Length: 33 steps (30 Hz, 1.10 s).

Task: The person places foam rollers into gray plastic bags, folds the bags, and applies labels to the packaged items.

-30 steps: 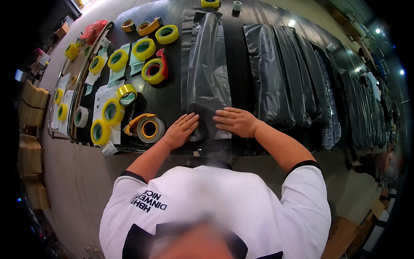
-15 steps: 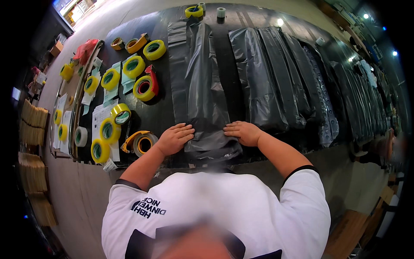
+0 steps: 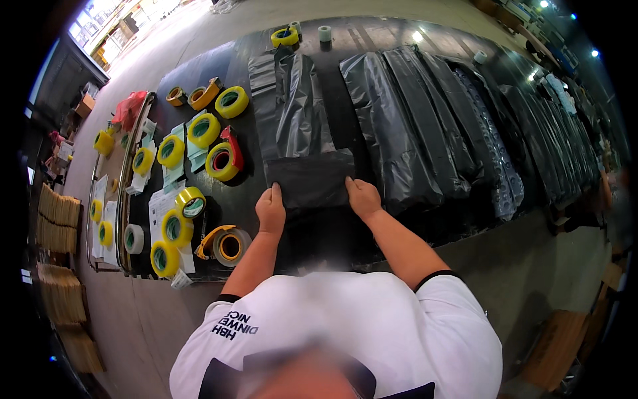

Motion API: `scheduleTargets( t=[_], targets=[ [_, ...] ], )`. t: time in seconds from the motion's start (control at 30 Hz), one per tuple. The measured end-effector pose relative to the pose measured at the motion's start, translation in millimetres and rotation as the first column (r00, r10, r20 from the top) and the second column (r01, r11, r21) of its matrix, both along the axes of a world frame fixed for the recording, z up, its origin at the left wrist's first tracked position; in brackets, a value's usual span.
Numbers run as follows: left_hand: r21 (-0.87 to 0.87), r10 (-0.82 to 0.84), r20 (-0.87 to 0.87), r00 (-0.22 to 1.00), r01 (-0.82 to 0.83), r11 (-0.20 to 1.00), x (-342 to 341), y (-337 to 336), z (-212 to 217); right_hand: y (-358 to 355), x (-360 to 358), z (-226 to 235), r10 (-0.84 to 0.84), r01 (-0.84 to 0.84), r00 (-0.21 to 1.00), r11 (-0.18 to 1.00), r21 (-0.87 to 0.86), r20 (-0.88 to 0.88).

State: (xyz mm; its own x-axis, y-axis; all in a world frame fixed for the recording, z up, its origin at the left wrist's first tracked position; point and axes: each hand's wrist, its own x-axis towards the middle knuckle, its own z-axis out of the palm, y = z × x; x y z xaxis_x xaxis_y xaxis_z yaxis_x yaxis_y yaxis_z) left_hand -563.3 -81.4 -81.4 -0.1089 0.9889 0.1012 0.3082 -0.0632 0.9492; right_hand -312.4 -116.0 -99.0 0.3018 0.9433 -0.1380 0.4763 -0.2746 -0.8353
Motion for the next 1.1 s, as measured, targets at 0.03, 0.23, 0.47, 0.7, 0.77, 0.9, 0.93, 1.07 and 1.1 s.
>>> scheduleTargets(
  t=[0.03, 0.23, 0.47, 0.7, 0.77, 0.9, 0.93, 1.07, 1.1],
  targets=[
    [-0.072, 0.058, 0.016, 0.998, -0.057, 0.996, 3, 5, -1, 4, -7, 4, 0.001, 0.005, 0.992, 0.999, -0.046, 0.124],
    [-0.359, 0.075, 0.052, 0.996, -0.052, 0.932, -1, 20, -39, 21, -29, 29, 0.164, -0.006, 0.859, 0.951, -0.31, 0.484],
    [0.469, 0.024, -0.562, 0.827, 0.295, 0.833, 6, 25, 19, 40, -65, 57, 0.126, -0.345, 0.764, 0.908, 0.237, 0.632],
    [0.025, -0.272, -0.185, 0.944, 0.281, 0.959, 26, 51, -33, 73, -104, -7, -0.099, 0.09, 0.995, 0.953, 0.288, 0.017],
    [-0.162, -0.354, -0.064, 0.933, 0.34, 0.926, 27, 60, -26, 82, -105, -16, -0.12, 0.13, 0.99, 0.981, 0.144, -0.077],
    [-0.487, -0.134, 0.253, 0.958, 0.246, 0.838, 46, 75, 51, 93, -102, -13, -0.033, 0.035, 0.996, 0.999, 0.03, -0.08],
    [-0.53, -0.167, 0.316, 0.934, 0.32, 0.786, 37, 98, 39, 89, -103, 5, 0.016, -0.02, 0.998, 0.998, -0.065, -0.062],
    [-0.453, -0.272, 0.26, 0.926, 0.366, 0.813, 70, 107, 31, 64, -65, 73, 0.092, -0.134, 0.975, 0.969, -0.207, -0.202],
    [-0.457, -0.275, 0.275, 0.921, 0.377, 0.805, 87, 98, 45, 61, -48, 84, 0.1, -0.134, 0.981, 0.969, -0.208, -0.164]
  ],
)
